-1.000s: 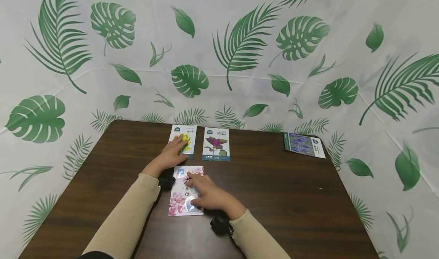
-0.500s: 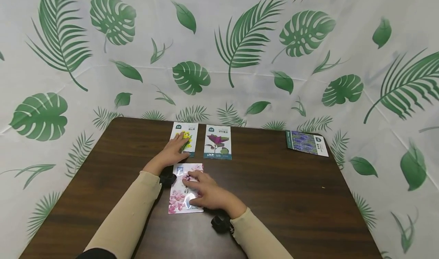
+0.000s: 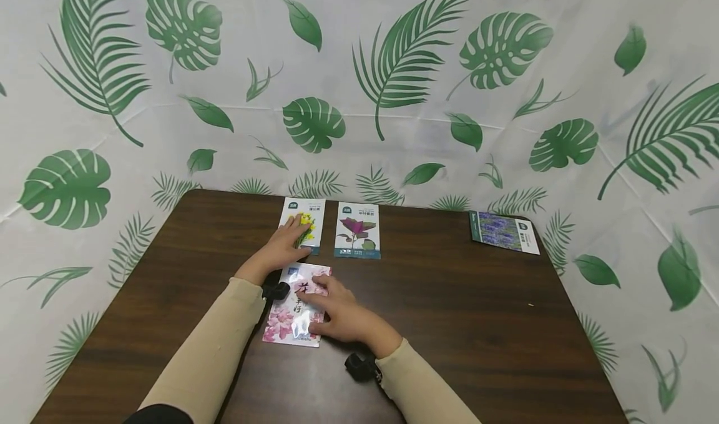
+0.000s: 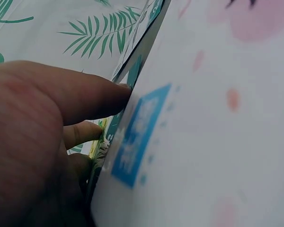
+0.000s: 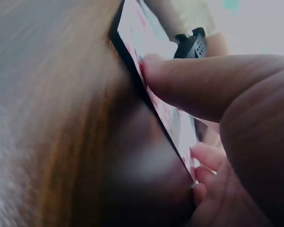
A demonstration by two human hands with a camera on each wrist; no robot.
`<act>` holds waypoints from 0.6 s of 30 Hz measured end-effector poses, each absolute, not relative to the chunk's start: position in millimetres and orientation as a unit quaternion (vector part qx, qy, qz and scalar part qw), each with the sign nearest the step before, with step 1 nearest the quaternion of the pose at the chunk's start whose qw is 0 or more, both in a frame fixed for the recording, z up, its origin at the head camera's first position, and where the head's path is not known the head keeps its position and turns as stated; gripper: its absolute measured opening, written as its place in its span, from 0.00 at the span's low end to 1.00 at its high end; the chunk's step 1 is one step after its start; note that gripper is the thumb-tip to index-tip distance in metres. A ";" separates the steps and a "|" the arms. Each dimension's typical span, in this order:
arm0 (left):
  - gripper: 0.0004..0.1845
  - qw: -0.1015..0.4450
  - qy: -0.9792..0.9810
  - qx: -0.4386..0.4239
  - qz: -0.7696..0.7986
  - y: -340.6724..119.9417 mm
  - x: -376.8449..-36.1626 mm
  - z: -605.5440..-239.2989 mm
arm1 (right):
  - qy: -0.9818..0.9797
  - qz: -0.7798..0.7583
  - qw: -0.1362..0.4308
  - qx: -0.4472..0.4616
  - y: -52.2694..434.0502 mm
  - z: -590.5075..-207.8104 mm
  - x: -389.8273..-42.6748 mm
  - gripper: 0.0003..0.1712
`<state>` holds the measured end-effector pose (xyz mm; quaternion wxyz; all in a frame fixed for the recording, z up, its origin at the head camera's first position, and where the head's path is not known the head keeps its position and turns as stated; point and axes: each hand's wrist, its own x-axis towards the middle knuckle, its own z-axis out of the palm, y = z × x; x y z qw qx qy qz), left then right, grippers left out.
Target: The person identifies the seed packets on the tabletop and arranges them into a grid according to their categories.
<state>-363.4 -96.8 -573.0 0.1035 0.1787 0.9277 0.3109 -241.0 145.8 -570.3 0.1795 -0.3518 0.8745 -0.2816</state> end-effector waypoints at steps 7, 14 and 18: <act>0.41 0.099 0.929 0.178 0.308 -96.2 -366.3 -573.0 | 0.866 -0.289 0.196 -0.357 149.1 -567.9 -244.9 0.50; 0.42 0.108 0.928 0.174 0.311 -96.2 -364.7 -573.4 | 0.866 -0.313 0.189 -0.341 150.0 -574.4 -245.9 0.48; 0.42 0.105 0.928 0.174 0.312 -96.3 -363.5 -573.3 | 0.859 -0.323 0.186 -0.352 152.1 -576.2 -248.2 0.49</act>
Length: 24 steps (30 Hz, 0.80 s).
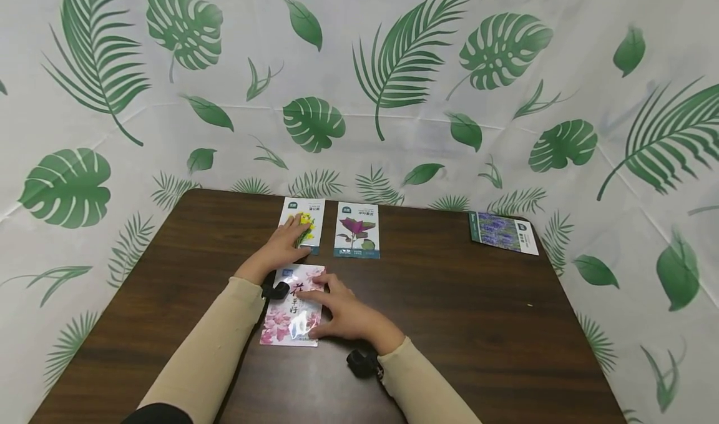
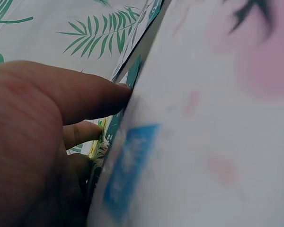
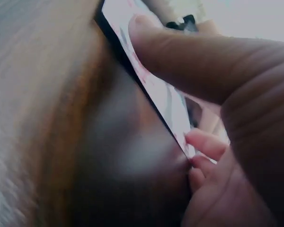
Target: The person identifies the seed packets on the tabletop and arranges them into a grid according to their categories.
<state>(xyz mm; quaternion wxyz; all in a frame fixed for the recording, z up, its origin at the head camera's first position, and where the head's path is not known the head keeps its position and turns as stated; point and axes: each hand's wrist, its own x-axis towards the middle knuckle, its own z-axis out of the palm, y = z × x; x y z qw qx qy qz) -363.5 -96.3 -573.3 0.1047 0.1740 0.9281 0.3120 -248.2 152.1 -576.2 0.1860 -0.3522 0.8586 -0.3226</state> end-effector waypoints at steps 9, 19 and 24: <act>0.42 0.107 0.929 0.174 0.310 -95.9 -362.3 -575.6 | 0.837 -0.381 0.217 -0.327 161.6 -573.8 -253.3 0.31; 0.42 0.109 0.923 0.175 0.325 -96.7 -364.1 -577.0 | 0.821 -0.370 0.235 -0.366 162.7 -568.4 -256.0 0.25; 0.42 0.111 0.922 0.174 0.327 -97.2 -363.1 -576.5 | 0.798 -0.409 0.260 -0.357 168.7 -568.9 -259.9 0.25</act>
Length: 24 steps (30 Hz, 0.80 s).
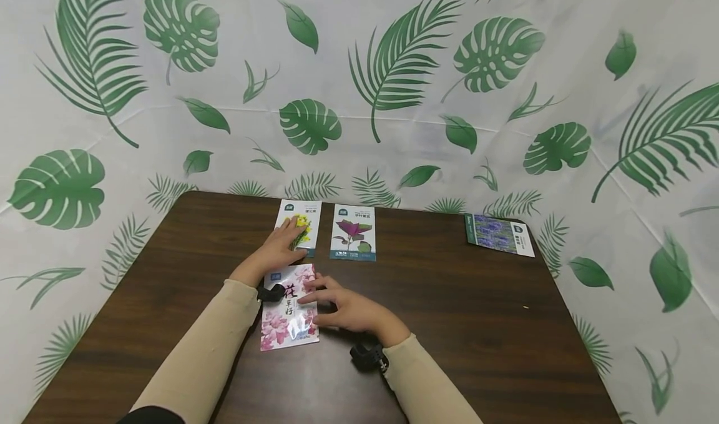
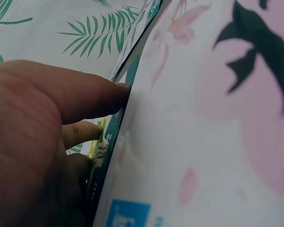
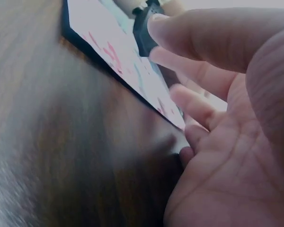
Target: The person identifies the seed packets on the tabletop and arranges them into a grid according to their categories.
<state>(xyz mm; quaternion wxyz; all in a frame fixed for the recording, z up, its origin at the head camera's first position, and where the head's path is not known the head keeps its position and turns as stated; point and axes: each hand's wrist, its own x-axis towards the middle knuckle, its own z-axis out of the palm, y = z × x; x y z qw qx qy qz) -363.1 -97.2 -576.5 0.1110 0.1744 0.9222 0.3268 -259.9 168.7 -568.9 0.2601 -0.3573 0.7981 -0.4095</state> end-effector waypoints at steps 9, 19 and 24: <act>0.42 0.109 0.924 0.173 0.323 -96.8 -364.3 -576.4 | 0.793 -0.408 0.270 -0.362 170.0 -569.5 -262.3 0.27; 0.42 0.109 0.925 0.171 0.321 -98.0 -364.0 -576.0 | 0.706 -0.549 0.305 -0.327 188.4 -576.0 -272.4 0.28; 0.42 0.114 0.919 0.179 0.334 -97.5 -364.4 -576.2 | 0.610 -0.648 0.331 -0.315 211.6 -580.6 -281.1 0.31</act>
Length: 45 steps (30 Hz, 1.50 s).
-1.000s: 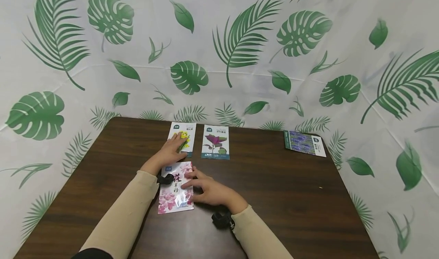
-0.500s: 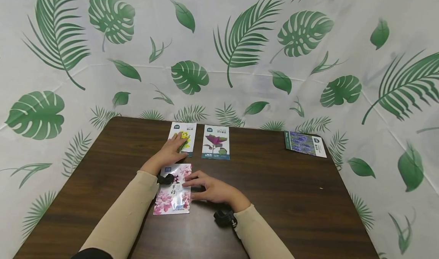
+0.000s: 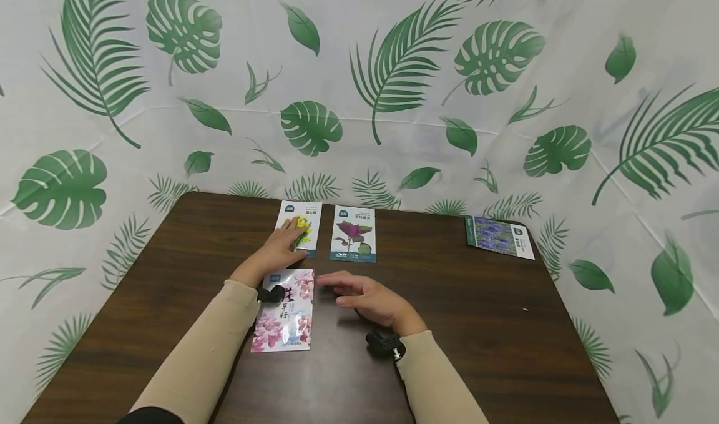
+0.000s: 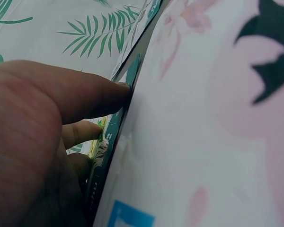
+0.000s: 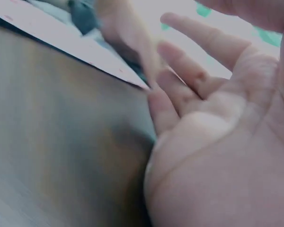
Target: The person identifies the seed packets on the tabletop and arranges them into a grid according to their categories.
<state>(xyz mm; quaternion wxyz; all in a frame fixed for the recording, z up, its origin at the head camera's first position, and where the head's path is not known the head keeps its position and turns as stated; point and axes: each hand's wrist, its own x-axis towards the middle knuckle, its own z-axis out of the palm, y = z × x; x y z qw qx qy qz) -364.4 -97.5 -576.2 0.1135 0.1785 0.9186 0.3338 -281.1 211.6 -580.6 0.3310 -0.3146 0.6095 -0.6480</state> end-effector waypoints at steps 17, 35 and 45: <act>0.42 0.113 0.918 0.175 0.338 -97.4 -365.2 -580.1 | 0.568 -0.766 0.148 -0.261 315.3 -586.6 -310.6 0.31; 0.41 0.108 0.920 0.174 0.333 -98.6 -364.4 -577.1 | 0.563 -0.788 -0.245 0.053 395.7 -576.6 -314.3 0.31; 0.41 0.107 0.920 0.176 0.334 -98.0 -364.0 -575.0 | 0.783 -0.561 -0.192 0.187 419.3 -578.3 -312.1 0.46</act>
